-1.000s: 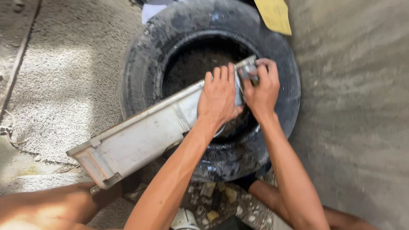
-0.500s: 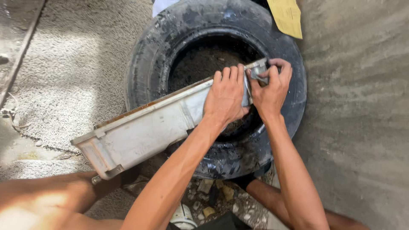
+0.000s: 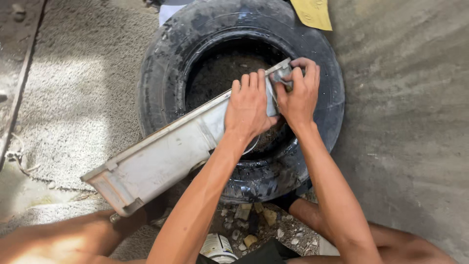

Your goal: The person sits on the concrete ground and scrubs a Honda motorcycle engine cylinder head cover with a sponge, dipping it in a bucket of water set inside a tire. They turn the part over and continue scrubbing its other side and edges, working the surface section by section.

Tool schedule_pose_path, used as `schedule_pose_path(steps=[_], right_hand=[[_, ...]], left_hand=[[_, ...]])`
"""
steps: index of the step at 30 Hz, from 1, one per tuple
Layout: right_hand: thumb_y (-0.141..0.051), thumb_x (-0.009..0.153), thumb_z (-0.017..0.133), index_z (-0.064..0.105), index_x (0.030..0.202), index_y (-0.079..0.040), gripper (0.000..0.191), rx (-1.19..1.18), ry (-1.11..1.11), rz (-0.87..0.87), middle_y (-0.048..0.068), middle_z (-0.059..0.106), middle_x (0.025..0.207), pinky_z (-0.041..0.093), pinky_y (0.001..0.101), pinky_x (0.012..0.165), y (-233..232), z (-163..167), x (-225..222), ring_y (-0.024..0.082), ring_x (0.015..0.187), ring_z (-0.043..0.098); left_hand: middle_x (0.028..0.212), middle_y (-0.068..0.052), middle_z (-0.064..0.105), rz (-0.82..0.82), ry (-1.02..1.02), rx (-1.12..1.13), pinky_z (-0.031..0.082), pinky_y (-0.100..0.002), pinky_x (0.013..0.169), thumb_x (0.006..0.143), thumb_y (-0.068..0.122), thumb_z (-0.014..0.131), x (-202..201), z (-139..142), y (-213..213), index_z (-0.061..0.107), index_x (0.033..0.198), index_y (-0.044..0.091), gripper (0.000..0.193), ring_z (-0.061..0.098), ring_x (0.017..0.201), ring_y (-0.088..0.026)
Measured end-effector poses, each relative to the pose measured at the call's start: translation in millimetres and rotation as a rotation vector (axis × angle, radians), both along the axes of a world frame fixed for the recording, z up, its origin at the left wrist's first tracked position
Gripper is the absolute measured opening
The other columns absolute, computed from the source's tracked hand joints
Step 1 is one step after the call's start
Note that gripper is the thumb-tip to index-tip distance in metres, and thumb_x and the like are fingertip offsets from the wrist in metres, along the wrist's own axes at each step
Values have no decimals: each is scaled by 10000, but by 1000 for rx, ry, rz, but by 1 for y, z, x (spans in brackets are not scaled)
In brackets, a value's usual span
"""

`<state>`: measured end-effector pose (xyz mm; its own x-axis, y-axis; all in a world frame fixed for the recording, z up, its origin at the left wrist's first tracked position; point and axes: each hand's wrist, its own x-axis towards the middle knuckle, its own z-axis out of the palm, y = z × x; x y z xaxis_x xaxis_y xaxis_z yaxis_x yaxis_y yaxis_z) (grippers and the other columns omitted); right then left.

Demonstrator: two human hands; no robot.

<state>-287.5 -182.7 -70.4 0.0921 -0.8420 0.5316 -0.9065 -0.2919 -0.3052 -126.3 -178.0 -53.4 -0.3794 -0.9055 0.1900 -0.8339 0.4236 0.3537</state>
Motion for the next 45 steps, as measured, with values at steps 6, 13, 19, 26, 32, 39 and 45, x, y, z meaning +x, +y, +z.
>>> schedule_pose_path(steps=[6,13,19,26,32,39,45], right_hand=[[-59,924,848,471,815,0,397,-17,-231,-42,158,673,1147,511,423,914,17,-9,-8,319,1046,643],[-89,871,877,486,775,8,414,42,-538,-127,152,683,1131,500,372,860,-1,-24,-15,257,998,634],[-103,858,867,650,861,21,250,88,-631,-104,157,727,1076,528,316,892,17,-34,-35,192,1001,668],[-211,863,873,780,943,3,247,108,-751,-275,47,756,831,532,286,716,-27,-31,-39,90,758,665],[-157,898,830,766,899,3,172,-52,-629,-263,120,721,821,504,348,741,-1,-30,-26,212,789,637],[-170,884,839,762,897,-7,181,-29,-664,-264,116,755,849,540,356,734,-8,-30,-39,225,772,727],[-155,900,799,785,1001,-49,147,120,-732,-219,101,744,893,537,353,773,1,-21,-33,210,832,704]], left_hand=[[1129,-141,563,56,8,-18,411,-403,929,556,587,859,-4,-2,1,454,1401,-117,1172,517,1049,-278],[1120,-130,559,19,-27,73,409,-403,906,607,563,853,-11,5,0,447,1425,-103,1130,517,1038,-277],[1102,-148,556,42,30,-21,407,-426,904,566,584,868,-12,9,3,454,1386,-97,1143,516,1031,-303],[1117,-139,552,53,16,49,391,-436,902,566,580,875,-23,12,5,436,1408,-95,1164,509,1027,-301],[1133,-152,557,58,-7,38,389,-447,912,531,588,884,-29,16,4,430,1404,-97,1199,512,1044,-313],[1191,-164,568,39,-19,43,388,-461,956,567,578,882,-35,20,6,447,1384,-83,1137,521,1068,-327],[1178,-166,572,64,-28,48,399,-454,926,592,583,872,-37,20,7,444,1400,-84,1132,524,1058,-329]])
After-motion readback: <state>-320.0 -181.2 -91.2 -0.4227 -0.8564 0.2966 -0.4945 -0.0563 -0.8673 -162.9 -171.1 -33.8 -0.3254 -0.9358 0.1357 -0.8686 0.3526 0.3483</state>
